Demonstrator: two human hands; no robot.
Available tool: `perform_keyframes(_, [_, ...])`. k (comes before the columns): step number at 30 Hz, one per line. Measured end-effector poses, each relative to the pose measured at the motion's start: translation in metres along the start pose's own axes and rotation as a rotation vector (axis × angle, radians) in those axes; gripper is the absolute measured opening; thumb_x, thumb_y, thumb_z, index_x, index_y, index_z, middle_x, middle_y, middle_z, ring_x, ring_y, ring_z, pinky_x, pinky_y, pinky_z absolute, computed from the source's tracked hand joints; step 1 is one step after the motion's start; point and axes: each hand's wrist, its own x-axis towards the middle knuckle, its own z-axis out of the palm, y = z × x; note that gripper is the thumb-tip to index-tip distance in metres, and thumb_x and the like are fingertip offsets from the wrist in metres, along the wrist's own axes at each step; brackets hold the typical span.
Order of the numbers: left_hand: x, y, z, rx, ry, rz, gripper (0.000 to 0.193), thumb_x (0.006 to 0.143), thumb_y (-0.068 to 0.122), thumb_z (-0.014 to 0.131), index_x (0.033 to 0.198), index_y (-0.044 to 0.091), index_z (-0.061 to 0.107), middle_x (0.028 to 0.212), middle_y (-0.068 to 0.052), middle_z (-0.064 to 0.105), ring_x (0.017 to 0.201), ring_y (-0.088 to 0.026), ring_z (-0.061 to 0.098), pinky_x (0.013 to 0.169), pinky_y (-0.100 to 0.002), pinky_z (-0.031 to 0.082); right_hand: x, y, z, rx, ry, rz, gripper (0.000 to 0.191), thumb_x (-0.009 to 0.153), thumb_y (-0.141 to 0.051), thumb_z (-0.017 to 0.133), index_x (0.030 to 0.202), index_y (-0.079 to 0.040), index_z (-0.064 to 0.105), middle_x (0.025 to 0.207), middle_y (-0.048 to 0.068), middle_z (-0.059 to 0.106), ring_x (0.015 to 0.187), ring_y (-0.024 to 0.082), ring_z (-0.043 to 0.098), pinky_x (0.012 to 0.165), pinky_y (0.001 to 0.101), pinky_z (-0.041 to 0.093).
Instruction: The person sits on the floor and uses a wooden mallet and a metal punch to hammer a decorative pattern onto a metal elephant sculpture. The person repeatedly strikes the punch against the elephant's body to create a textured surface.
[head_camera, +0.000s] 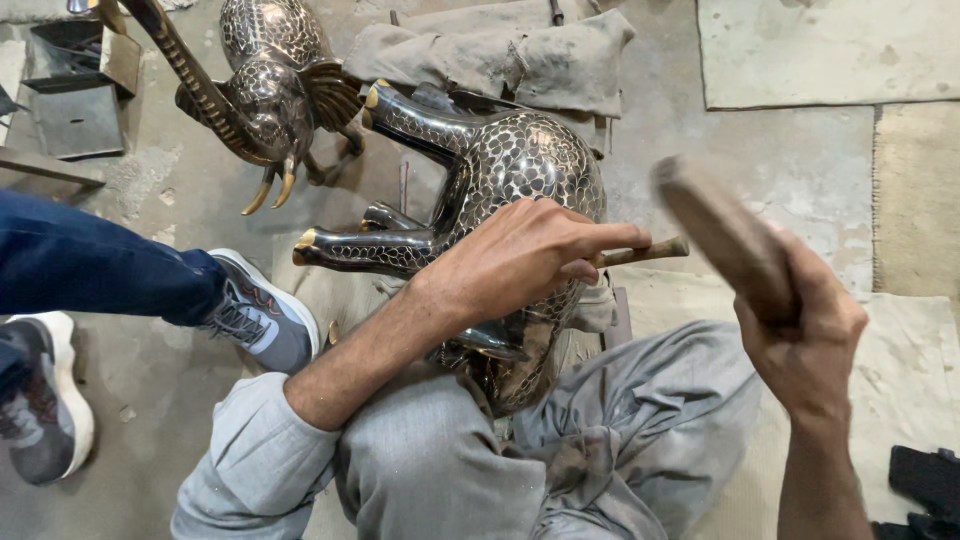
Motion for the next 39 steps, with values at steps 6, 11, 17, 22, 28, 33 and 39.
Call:
perform_keyframes(6, [-0.003, 0.006, -0.007, 0.020, 0.022, 0.033, 0.050, 0.087, 0.020, 0.073, 0.135, 0.025, 0.062, 0.084, -0.002, 0.077, 0.071, -0.016, 0.070, 0.064, -0.039, 0.057, 0.006, -0.007, 0.004, 0.045, -0.071, 0.101, 0.067, 0.085, 0.008, 0.075, 0.147, -0.008, 0.055, 0.115, 0.021, 0.072, 0.097, 0.026, 0.073, 0.083, 0.0375, 0.060])
perform_keyframes(11, [-0.001, 0.005, -0.004, 0.021, -0.021, -0.026, 0.050, 0.088, 0.019, 0.071, 0.136, 0.028, 0.062, 0.080, -0.001, 0.076, 0.066, -0.013, 0.069, 0.060, -0.036, 0.058, -0.003, -0.001, 0.006, 0.386, -0.081, 0.275, 0.065, 0.085, 0.008, 0.073, 0.145, -0.007, 0.052, 0.099, 0.011, 0.070, 0.090, 0.016, 0.071, 0.078, 0.0319, 0.057])
perform_keyframes(17, [-0.004, -0.004, 0.003, 0.034, 0.020, 0.043, 0.049, 0.088, 0.021, 0.071, 0.136, 0.028, 0.063, 0.086, 0.000, 0.077, 0.065, -0.011, 0.067, 0.061, -0.033, 0.059, -0.011, -0.003, 0.007, 0.677, -0.017, 0.342, 0.065, 0.094, 0.007, 0.070, 0.152, -0.008, 0.046, 0.105, 0.007, 0.070, 0.097, 0.011, 0.070, 0.087, 0.0276, 0.058])
perform_keyframes(22, [-0.001, -0.007, 0.007, 0.041, 0.002, 0.043, 0.053, 0.088, 0.020, 0.069, 0.139, 0.031, 0.060, 0.092, 0.001, 0.078, 0.063, -0.010, 0.067, 0.059, -0.031, 0.057, -0.007, -0.007, 0.007, 0.281, 0.022, 0.148, 0.063, 0.082, 0.007, 0.073, 0.140, -0.003, 0.052, 0.113, 0.019, 0.069, 0.103, 0.021, 0.069, 0.087, 0.0354, 0.058])
perform_keyframes(28, [-0.003, -0.005, 0.005, 0.039, 0.018, 0.051, 0.050, 0.090, 0.021, 0.069, 0.139, 0.030, 0.061, 0.091, 0.001, 0.079, 0.065, -0.010, 0.068, 0.058, -0.031, 0.060, -0.004, 0.000, 0.002, 0.303, -0.127, 0.283, 0.058, 0.091, 0.001, 0.076, 0.145, -0.003, 0.054, 0.108, 0.015, 0.074, 0.098, 0.014, 0.073, 0.085, 0.0297, 0.059])
perform_keyframes(33, [-0.002, -0.003, 0.003, 0.033, -0.018, -0.017, 0.049, 0.089, 0.022, 0.069, 0.137, 0.030, 0.062, 0.084, 0.000, 0.078, 0.063, -0.010, 0.068, 0.058, -0.032, 0.060, 0.000, -0.002, 0.002, 0.825, -0.038, 0.467, 0.065, 0.086, -0.003, 0.074, 0.144, -0.012, 0.046, 0.102, 0.005, 0.070, 0.091, 0.007, 0.071, 0.080, 0.0237, 0.061])
perform_keyframes(39, [-0.003, 0.000, 0.003, 0.038, -0.022, -0.028, 0.052, 0.086, 0.021, 0.071, 0.137, 0.031, 0.062, 0.082, 0.001, 0.077, 0.062, -0.012, 0.066, 0.060, -0.031, 0.056, 0.000, -0.005, 0.008, 0.827, 0.070, 0.399, 0.061, 0.091, -0.008, 0.075, 0.146, -0.014, 0.047, 0.103, 0.008, 0.070, 0.092, 0.011, 0.070, 0.083, 0.0283, 0.061])
